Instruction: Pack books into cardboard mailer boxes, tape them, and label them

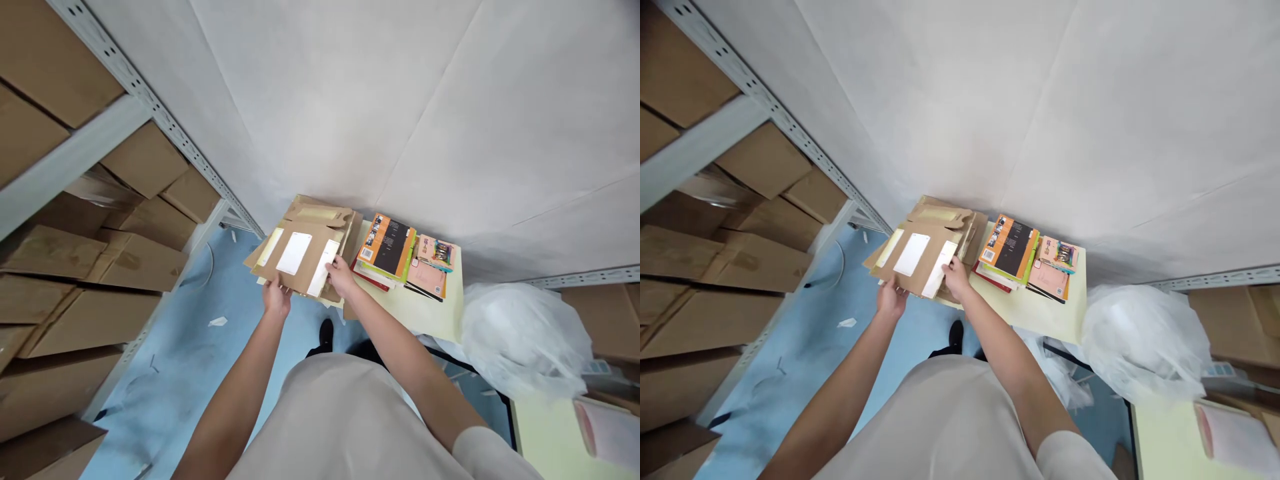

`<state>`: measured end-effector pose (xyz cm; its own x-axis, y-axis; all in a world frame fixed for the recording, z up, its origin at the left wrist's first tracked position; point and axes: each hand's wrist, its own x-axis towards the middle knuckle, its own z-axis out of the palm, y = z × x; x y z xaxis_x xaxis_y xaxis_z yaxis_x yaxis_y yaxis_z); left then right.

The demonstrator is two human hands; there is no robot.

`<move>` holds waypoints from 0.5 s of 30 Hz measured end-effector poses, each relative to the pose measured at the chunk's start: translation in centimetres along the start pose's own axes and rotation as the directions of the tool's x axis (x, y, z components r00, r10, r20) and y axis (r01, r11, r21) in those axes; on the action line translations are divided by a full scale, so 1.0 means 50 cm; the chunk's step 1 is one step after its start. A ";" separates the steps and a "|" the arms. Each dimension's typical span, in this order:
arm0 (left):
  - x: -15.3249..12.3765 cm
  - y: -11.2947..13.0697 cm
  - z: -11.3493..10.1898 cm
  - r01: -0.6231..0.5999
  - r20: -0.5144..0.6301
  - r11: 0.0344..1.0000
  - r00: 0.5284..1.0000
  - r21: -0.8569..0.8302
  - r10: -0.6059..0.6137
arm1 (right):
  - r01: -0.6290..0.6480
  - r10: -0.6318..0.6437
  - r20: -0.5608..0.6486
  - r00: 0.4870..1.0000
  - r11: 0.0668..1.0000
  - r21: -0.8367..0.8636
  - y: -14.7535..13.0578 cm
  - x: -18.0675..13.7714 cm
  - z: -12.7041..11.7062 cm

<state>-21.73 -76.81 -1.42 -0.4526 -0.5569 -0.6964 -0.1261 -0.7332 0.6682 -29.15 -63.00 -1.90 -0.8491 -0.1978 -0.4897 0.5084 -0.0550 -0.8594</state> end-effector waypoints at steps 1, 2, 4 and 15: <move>0.001 0.010 -0.008 -0.021 -0.010 1.000 1.000 -0.012 0.021 | 0.005 -0.006 0.037 0.999 1.000 0.017 -0.010 -0.011 0.009; 0.001 0.019 -0.014 -0.042 -0.017 0.999 0.999 -0.017 0.042 | 0.020 -0.021 0.071 0.997 1.000 0.013 -0.020 -0.022 0.017; 0.003 0.036 -0.024 -0.066 -0.033 0.998 0.997 -0.016 0.065 | 0.075 -0.074 0.145 0.987 0.997 -0.001 -0.039 -0.042 0.027; 0.019 0.071 0.007 0.077 -0.107 0.995 0.992 0.071 -0.069 | 0.067 -0.067 0.006 0.998 0.992 -0.106 0.017 -0.127 -0.049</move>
<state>-22.92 -79.80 0.38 -0.3461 -0.5434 -0.7648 -0.2229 -0.7442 0.6296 -23.68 -59.37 0.10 -0.8804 -0.2000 -0.4300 0.4320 0.0360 -0.9012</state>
